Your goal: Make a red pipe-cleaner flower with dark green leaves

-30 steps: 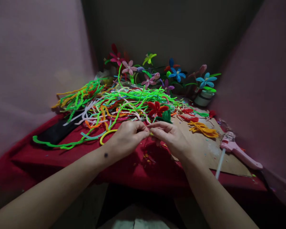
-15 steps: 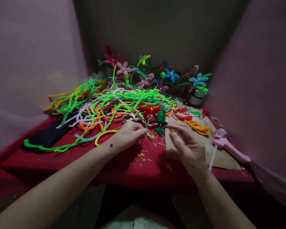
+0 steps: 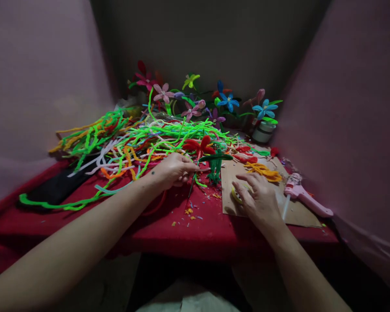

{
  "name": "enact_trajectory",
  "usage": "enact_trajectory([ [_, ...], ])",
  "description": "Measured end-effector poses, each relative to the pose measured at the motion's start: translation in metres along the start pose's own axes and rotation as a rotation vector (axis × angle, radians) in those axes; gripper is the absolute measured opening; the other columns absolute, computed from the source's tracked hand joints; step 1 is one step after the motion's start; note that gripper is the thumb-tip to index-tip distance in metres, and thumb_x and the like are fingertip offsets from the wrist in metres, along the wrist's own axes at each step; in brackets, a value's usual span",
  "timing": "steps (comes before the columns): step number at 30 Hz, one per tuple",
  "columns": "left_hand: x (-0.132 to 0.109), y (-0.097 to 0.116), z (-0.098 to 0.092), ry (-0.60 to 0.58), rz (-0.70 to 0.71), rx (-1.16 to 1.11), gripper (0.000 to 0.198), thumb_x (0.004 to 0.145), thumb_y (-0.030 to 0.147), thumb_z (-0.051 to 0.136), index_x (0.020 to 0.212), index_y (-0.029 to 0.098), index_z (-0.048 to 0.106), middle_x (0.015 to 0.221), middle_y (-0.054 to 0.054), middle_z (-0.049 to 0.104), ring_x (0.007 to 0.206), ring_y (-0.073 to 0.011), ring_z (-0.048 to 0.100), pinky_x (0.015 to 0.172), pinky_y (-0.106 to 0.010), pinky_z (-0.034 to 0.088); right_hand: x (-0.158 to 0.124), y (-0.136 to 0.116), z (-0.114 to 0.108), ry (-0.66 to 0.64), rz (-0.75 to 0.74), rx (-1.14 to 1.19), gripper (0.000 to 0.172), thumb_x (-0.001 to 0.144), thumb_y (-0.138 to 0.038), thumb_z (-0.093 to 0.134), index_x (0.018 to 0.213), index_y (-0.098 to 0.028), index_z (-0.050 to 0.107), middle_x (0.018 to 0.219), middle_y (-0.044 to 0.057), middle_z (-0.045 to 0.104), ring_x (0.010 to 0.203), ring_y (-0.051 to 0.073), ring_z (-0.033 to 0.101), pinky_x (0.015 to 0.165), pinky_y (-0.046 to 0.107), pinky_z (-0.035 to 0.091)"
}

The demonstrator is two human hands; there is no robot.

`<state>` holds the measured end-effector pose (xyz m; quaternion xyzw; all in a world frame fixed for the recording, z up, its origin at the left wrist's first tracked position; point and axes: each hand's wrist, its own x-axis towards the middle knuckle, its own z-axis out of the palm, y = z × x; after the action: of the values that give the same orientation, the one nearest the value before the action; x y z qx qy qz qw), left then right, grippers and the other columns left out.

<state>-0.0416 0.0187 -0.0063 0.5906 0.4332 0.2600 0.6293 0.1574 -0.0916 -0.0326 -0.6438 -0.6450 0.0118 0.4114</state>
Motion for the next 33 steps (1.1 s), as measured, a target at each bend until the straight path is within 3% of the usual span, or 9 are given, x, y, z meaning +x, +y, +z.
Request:
enact_trajectory([
  [1,-0.004,0.004,-0.001,-0.025,0.007,-0.060,0.027,0.066,0.024,0.067,0.052,0.016,0.045,0.039,0.006,0.038,0.030,-0.0032,0.028,0.033,-0.018,0.013,0.000,-0.009,-0.003,-0.036,0.062,0.124,0.026,0.082,-0.038,0.053,0.086,-0.017,0.067,0.088,0.011,0.065,0.087,0.025,0.056,0.078,0.039,0.041],
  [4,-0.013,0.014,-0.002,-0.060,0.061,-0.150,0.027,0.067,0.024,0.068,0.054,0.016,0.045,0.040,0.007,0.037,0.031,-0.0029,0.029,0.033,-0.018,0.015,0.002,-0.038,-0.003,-0.356,0.354,0.554,0.030,0.080,-0.044,0.056,0.078,-0.017,0.068,0.071,0.005,0.064,0.069,0.018,0.057,0.064,0.031,0.042],
  [5,-0.015,0.017,0.000,-0.050,0.082,-0.144,0.026,0.067,0.025,0.068,0.056,0.016,0.047,0.040,0.007,0.038,0.031,-0.0029,0.030,0.033,-0.018,0.016,0.004,-0.047,0.001,-0.399,0.406,0.676,0.029,0.077,-0.043,0.059,0.080,-0.016,0.068,0.071,0.004,0.065,0.068,0.016,0.057,0.064,0.029,0.042],
  [8,-0.023,0.024,0.007,0.012,0.147,-0.058,0.022,0.069,0.026,0.066,0.057,0.014,0.052,0.040,0.005,0.043,0.033,-0.0035,0.034,0.034,-0.018,0.020,0.012,-0.065,0.016,-0.368,0.466,0.920,0.028,0.067,-0.037,0.070,0.085,-0.016,0.068,0.074,0.001,0.066,0.066,0.012,0.056,0.064,0.026,0.042],
  [14,-0.036,0.028,0.015,0.018,0.208,-0.050,0.012,0.068,0.019,0.063,0.061,0.013,0.057,0.043,0.006,0.044,0.036,-0.0025,0.033,0.035,-0.017,0.021,0.021,-0.070,0.036,-0.352,0.390,1.001,0.024,0.070,-0.034,0.068,0.057,-0.014,0.062,0.054,-0.001,0.057,0.052,0.009,0.049,0.055,0.024,0.038],
  [19,-0.037,0.024,0.006,-0.103,0.196,-0.192,0.017,0.067,0.024,0.068,0.063,0.014,0.056,0.047,0.005,0.047,0.038,-0.0025,0.034,0.038,-0.017,0.023,0.020,-0.068,0.034,-0.434,0.394,1.256,0.018,0.072,-0.034,0.067,0.071,-0.016,0.067,0.064,0.001,0.064,0.058,0.012,0.057,0.062,0.026,0.044],
  [24,-0.036,0.024,0.002,-0.187,0.315,-0.254,0.018,0.069,0.027,0.067,0.067,0.015,0.054,0.051,0.006,0.044,0.040,-0.0028,0.033,0.040,-0.018,0.025,0.028,-0.066,0.028,-0.651,0.465,1.434,0.020,0.067,-0.034,0.071,0.070,-0.015,0.065,0.059,0.002,0.063,0.055,0.012,0.058,0.054,0.024,0.042],
  [28,-0.035,0.028,0.006,-0.095,0.417,-0.107,0.016,0.071,0.028,0.065,0.070,0.015,0.056,0.053,0.005,0.048,0.043,-0.0048,0.038,0.042,-0.019,0.027,0.041,-0.059,0.027,-0.622,0.416,1.337,0.018,0.068,-0.030,0.070,0.063,-0.014,0.063,0.057,0.002,0.062,0.051,0.010,0.054,0.051,0.022,0.037],
  [33,-0.021,0.033,0.005,0.047,0.402,0.000,0.022,0.069,0.028,0.065,0.057,0.014,0.053,0.045,0.006,0.041,0.041,-0.0047,0.032,0.041,-0.020,0.023,0.062,-0.048,0.033,-0.615,0.321,1.230,0.022,0.067,-0.033,0.071,0.066,-0.013,0.064,0.059,0.002,0.063,0.051,0.010,0.053,0.051,0.023,0.034],
])
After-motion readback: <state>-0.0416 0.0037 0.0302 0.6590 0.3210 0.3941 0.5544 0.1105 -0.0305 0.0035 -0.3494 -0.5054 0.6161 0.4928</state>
